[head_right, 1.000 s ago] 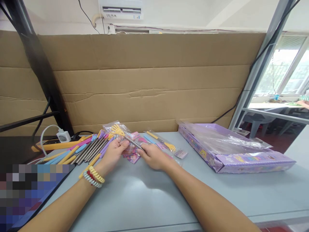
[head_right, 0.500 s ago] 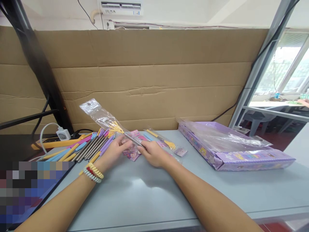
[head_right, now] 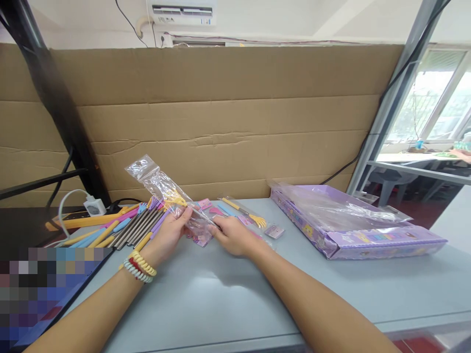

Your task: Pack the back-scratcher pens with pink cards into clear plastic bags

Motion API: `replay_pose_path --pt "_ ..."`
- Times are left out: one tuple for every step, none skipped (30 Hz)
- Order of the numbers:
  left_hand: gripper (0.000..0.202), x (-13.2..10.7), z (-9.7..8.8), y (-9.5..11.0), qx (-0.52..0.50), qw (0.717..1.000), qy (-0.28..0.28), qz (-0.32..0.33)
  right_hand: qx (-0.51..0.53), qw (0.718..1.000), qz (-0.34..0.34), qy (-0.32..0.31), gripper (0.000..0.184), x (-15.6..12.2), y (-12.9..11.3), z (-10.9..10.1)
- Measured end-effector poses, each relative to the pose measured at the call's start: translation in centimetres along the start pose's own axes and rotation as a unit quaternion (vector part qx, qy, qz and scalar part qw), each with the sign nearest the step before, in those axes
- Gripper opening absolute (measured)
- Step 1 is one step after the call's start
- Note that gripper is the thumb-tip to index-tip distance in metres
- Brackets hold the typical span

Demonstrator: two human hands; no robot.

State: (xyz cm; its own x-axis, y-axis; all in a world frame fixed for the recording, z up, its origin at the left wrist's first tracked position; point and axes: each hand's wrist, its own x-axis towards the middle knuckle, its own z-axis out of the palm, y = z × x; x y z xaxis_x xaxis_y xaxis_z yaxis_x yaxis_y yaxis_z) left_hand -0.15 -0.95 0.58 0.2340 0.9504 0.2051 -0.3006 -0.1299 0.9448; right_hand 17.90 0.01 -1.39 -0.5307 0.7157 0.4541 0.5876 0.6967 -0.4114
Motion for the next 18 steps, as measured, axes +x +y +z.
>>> replay_pose_path --pt "0.051 -0.1 0.2 0.0 0.005 1.000 -0.005 -0.006 0.003 1.000 -0.004 -0.002 0.028 0.0 0.0 0.0" --pt "0.053 -0.2 0.3 0.1 0.010 1.000 -0.008 -0.010 0.006 1.000 -0.007 -0.003 0.027 0.0 -0.1 -0.1" --pt "0.052 -0.3 0.3 0.1 0.015 1.000 -0.007 -0.010 0.008 1.000 -0.010 -0.004 0.026 0.0 -0.1 -0.1" --pt "0.050 -0.3 0.3 0.2 0.018 1.000 -0.003 -0.006 0.008 1.000 -0.012 -0.003 0.026 0.0 -0.2 -0.1" --pt "0.047 -0.3 0.3 0.2 0.018 1.000 0.005 0.001 0.008 1.000 -0.014 -0.002 0.027 0.0 -0.2 -0.1" --pt "0.043 -0.2 0.3 0.2 0.016 1.000 0.014 0.011 0.008 1.000 -0.014 -0.001 0.027 0.0 -0.3 -0.1" --pt "0.039 -0.1 0.2 0.1 0.012 0.999 0.022 0.021 0.007 1.000 -0.015 -0.001 0.028 0.0 -0.3 -0.1" --pt "0.036 0.0 0.1 0.1 0.008 0.999 0.028 0.031 0.009 1.000 -0.015 -0.003 0.028 0.0 -0.4 -0.1" --pt "0.033 0.2 0.0 0.0 0.004 0.999 0.035 0.042 0.014 1.000 -0.016 -0.008 0.028 0.0 -0.5 -0.1" --pt "0.031 0.3 -0.1 0.0 -0.001 0.998 0.042 0.052 0.021 1.000 -0.017 -0.013 0.027 0.0 -0.6 -0.2" --pt "0.029 0.4 -0.2 0.0 -0.005 0.997 0.053 0.062 0.030 0.999 -0.016 -0.014 0.025 0.0 -0.7 -0.2" --pt "0.028 0.5 -0.3 0.1 -0.012 0.995 0.070 0.072 0.040 0.999 -0.013 -0.013 0.023 0.0 -0.8 -0.3" --pt "0.027 0.6 -0.5 0.1 -0.019 0.992 0.090 0.081 0.052 0.999 -0.006 -0.011 0.021 0.0 -0.9 -0.3" --pt "0.026 0.7 -0.6 0.2 -0.027 0.989 0.112 0.090 0.068 0.998 0.003 -0.010 0.019 0.0 -1.0 -0.4" --pt "0.025 0.8 -0.7 0.4 -0.033 0.986 0.134 0.097 0.089 0.996 0.014 -0.010 0.018 0.0 -1.0 -0.4" --pt "0.025 0.9 -0.9 0.5 -0.039 0.982 0.153 0.104 0.114 0.993 0.025 -0.013 0.018 0.1 -1.1 -0.4" --pt "0.024 1.0 -1.0 0.7 -0.046 0.978 0.169 0.111 0.142 0.989 0.033 -0.016 0.020 0.1 -1.1 -0.5" --pt "0.024 1.0 -1.1 0.8 -0.050 0.975 0.182 0.118 0.171 0.984 0.038 -0.018 0.021 0.1 -1.1 -0.5"
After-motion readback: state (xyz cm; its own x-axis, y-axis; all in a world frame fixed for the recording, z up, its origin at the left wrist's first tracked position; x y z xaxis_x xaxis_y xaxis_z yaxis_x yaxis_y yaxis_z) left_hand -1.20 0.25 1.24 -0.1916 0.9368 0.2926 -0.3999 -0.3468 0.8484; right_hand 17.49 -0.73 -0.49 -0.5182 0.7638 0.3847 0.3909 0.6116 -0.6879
